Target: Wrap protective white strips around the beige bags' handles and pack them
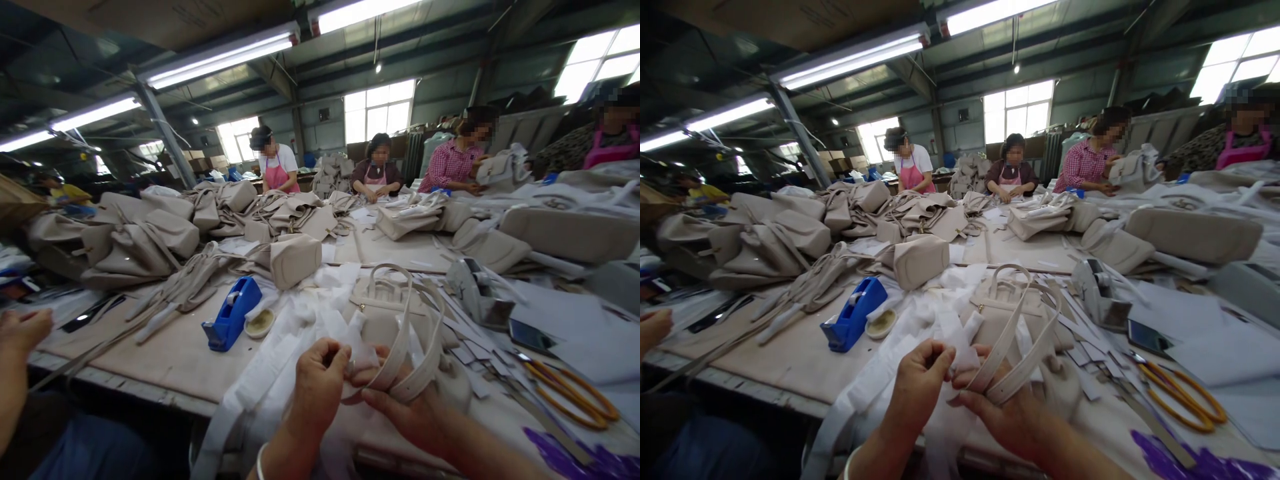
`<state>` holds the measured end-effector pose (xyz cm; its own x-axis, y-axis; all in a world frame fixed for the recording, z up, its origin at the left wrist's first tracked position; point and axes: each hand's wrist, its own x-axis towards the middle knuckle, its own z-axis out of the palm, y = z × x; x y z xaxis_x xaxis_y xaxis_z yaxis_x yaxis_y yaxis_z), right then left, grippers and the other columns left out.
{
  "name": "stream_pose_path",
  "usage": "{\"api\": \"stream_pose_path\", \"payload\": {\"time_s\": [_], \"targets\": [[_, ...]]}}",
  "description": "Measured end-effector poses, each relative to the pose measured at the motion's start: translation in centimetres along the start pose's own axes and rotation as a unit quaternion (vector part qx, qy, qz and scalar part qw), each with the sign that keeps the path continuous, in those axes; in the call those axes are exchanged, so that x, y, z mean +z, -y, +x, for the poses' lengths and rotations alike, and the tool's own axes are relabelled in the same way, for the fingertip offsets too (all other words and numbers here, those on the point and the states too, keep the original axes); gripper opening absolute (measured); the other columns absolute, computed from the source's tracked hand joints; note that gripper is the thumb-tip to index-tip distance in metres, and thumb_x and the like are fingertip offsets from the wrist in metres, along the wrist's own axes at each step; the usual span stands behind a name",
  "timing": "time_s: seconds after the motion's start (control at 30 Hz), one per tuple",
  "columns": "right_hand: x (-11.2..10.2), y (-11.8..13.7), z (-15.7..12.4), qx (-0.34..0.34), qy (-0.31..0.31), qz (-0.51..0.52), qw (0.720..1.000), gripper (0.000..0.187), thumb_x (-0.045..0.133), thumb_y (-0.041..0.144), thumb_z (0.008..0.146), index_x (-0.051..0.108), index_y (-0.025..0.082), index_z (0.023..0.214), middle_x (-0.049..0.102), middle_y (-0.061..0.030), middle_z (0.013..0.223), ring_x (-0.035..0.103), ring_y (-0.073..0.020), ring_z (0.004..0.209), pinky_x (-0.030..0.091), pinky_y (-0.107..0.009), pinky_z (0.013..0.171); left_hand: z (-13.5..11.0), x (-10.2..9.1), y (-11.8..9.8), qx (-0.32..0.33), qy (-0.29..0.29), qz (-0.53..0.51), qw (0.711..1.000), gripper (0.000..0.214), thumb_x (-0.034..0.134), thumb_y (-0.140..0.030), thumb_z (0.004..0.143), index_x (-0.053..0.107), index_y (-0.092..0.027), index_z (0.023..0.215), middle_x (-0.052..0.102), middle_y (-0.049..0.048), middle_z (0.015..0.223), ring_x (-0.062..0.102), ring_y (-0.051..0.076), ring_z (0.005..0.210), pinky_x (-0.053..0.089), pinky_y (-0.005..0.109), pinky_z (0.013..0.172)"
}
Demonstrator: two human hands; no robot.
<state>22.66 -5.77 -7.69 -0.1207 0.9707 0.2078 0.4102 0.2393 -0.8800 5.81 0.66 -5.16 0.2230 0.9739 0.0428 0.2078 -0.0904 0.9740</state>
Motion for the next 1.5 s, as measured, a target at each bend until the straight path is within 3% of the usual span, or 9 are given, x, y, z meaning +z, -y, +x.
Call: {"api": "stream_pose_path", "payload": {"time_s": [0.2,0.53,0.67,0.73,0.83,0.97,1.1,1.23,1.5], "targets": [[0.2,0.0,0.3,0.046,0.022,0.080,0.996,0.028,0.059,0.045,0.091,0.080,0.028,0.100,0.073,-0.0039,0.117,0.062,-0.0298,0.115,0.045,-0.044,0.108,-0.6,-0.3,-0.4,0.003,0.080,0.007,0.997,0.025,0.062,-0.033,0.084,0.064,-0.016,0.067,0.059,-0.0001,0.064,0.053,0.013,0.064,0.042,0.023,0.061],[-0.2,1.0,0.2,-0.009,0.047,-0.057,0.997,0.021,0.064,0.038,0.088,0.078,0.032,0.102,0.070,-0.0039,0.121,0.059,-0.0312,0.118,0.040,-0.048,0.111,-0.6,-0.2,0.0,0.025,0.117,0.016,0.993,0.017,0.067,-0.025,0.080,0.061,-0.017,0.066,0.056,-0.0017,0.066,0.051,0.012,0.062,0.041,0.023,0.059],[-0.9,1.1,0.1,-0.048,0.081,-0.073,0.993,0.021,0.060,0.038,0.091,0.078,0.033,0.101,0.071,-0.0028,0.120,0.053,-0.0314,0.126,0.032,-0.051,0.117,-0.1,-0.7,0.9,0.075,0.077,0.045,0.993,0.014,0.060,-0.021,0.085,0.062,-0.018,0.072,0.059,0.0001,0.073,0.056,0.015,0.070,0.045,0.025,0.067],[-1.6,0.7,0.1,-0.054,0.057,-0.042,0.996,0.021,0.061,0.039,0.091,0.079,0.031,0.099,0.069,-0.0040,0.122,0.051,-0.0311,0.127,0.034,-0.050,0.115,0.3,-1.5,1.2,0.159,0.028,0.083,0.983,0.012,0.056,-0.021,0.089,0.062,-0.019,0.078,0.062,0.0029,0.086,0.060,0.017,0.083,0.048,0.028,0.078],[-3.2,0.4,0.5,-0.009,-0.067,0.067,0.995,0.023,0.065,0.044,0.088,0.079,0.027,0.094,0.071,-0.0077,0.114,0.061,-0.0295,0.113,0.046,-0.046,0.104,0.7,-2.8,1.4,0.242,0.005,0.130,0.962,0.013,0.050,-0.022,0.095,0.063,-0.020,0.091,0.065,0.0065,0.105,0.060,0.020,0.105,0.044,0.034,0.098],[-5.9,1.4,1.3,0.074,-0.211,0.261,0.939,0.030,0.076,0.050,0.077,0.076,0.022,0.087,0.071,-0.0065,0.077,0.068,-0.0257,0.078,0.058,-0.039,0.073,0.8,-3.6,1.4,0.232,0.035,0.164,0.958,0.016,0.049,-0.023,0.096,0.063,-0.022,0.087,0.067,-0.0002,0.079,0.063,0.016,0.079,0.045,0.036,0.100],[-8.0,3.3,2.1,0.066,-0.231,0.324,0.915,0.028,0.080,0.046,0.074,0.071,0.019,0.076,0.058,-0.0011,0.059,0.060,-0.0176,0.053,0.050,-0.028,0.046,0.6,-3.4,1.5,0.245,0.048,0.167,0.954,0.012,0.055,-0.019,0.092,0.064,-0.024,0.086,0.074,-0.0007,0.085,0.068,0.017,0.082,0.034,0.046,0.114],[-8.5,3.9,2.7,0.044,-0.219,0.266,0.938,0.027,0.080,0.042,0.076,0.070,0.017,0.075,0.058,-0.0009,0.060,0.057,-0.0149,0.052,0.046,-0.025,0.044,0.4,-3.3,1.4,0.254,0.063,0.174,0.949,0.010,0.057,-0.019,0.091,0.064,-0.024,0.085,0.076,0.0039,0.096,0.070,0.023,0.101,0.031,0.054,0.116],[-7.8,3.7,3.2,0.046,-0.175,0.182,0.967,0.033,0.079,0.046,0.076,0.072,0.014,0.074,0.059,-0.0016,0.056,0.055,-0.0138,0.051,0.046,-0.024,0.045,0.3,-3.4,0.7,0.325,0.058,0.215,0.919,0.008,0.059,-0.017,0.090,0.065,-0.022,0.087,0.077,0.0055,0.094,0.071,0.025,0.099,0.030,0.064,0.112]]}}
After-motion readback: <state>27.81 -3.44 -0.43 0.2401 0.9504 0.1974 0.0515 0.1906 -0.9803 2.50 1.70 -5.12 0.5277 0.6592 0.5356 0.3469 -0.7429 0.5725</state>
